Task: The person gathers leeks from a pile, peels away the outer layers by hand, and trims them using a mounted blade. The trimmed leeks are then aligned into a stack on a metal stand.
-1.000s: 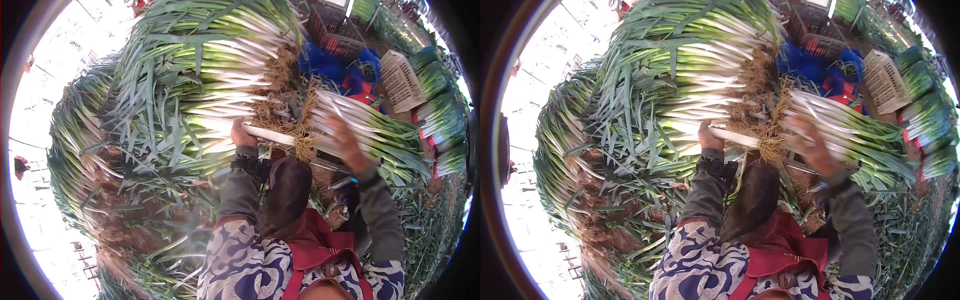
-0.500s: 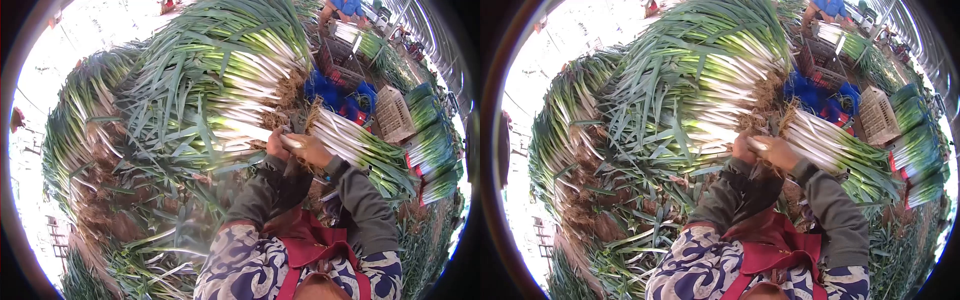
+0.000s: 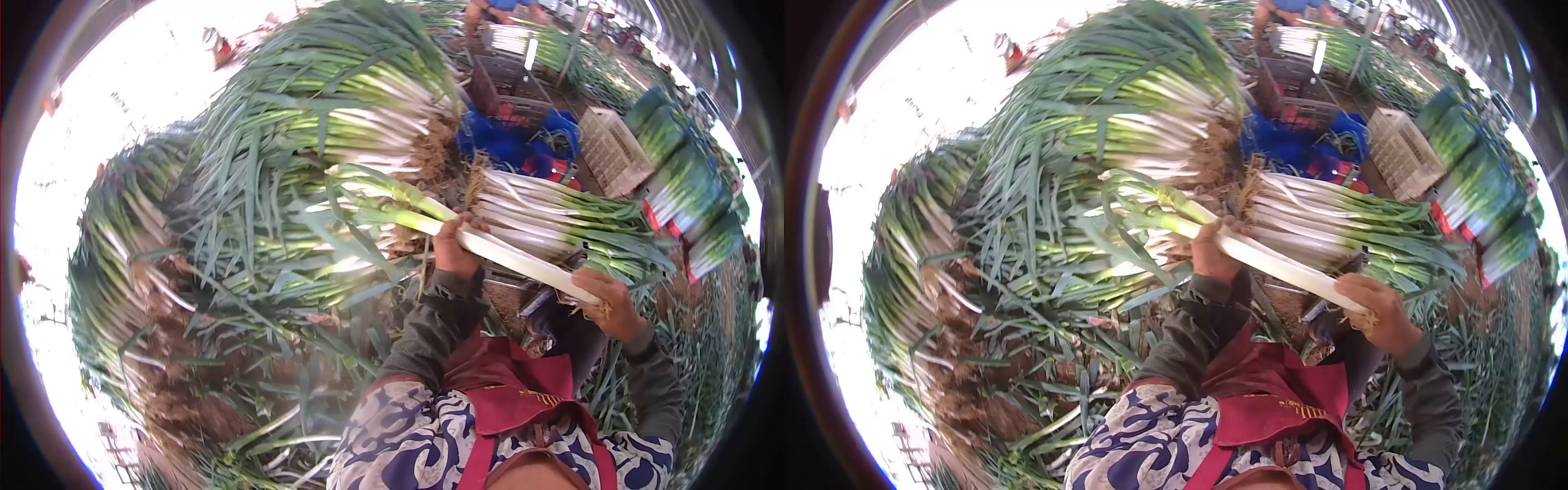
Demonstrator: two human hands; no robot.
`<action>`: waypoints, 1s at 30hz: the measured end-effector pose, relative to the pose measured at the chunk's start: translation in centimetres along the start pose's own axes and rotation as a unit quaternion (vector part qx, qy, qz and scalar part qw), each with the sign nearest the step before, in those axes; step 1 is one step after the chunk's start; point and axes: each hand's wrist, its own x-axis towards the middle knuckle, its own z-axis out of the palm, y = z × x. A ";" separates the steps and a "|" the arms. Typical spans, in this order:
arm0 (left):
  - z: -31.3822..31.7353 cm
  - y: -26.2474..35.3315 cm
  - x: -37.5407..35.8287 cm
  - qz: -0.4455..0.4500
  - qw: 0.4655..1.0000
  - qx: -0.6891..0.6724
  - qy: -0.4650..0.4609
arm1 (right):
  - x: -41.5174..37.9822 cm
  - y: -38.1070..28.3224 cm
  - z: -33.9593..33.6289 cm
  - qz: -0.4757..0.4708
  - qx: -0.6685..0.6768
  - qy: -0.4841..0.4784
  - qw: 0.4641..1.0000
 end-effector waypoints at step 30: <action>19.3 -18.0 0.1 -0.266 0.489 0.710 -0.432 | -5.8 4.5 -12.4 0.003 -0.012 0.697 0.717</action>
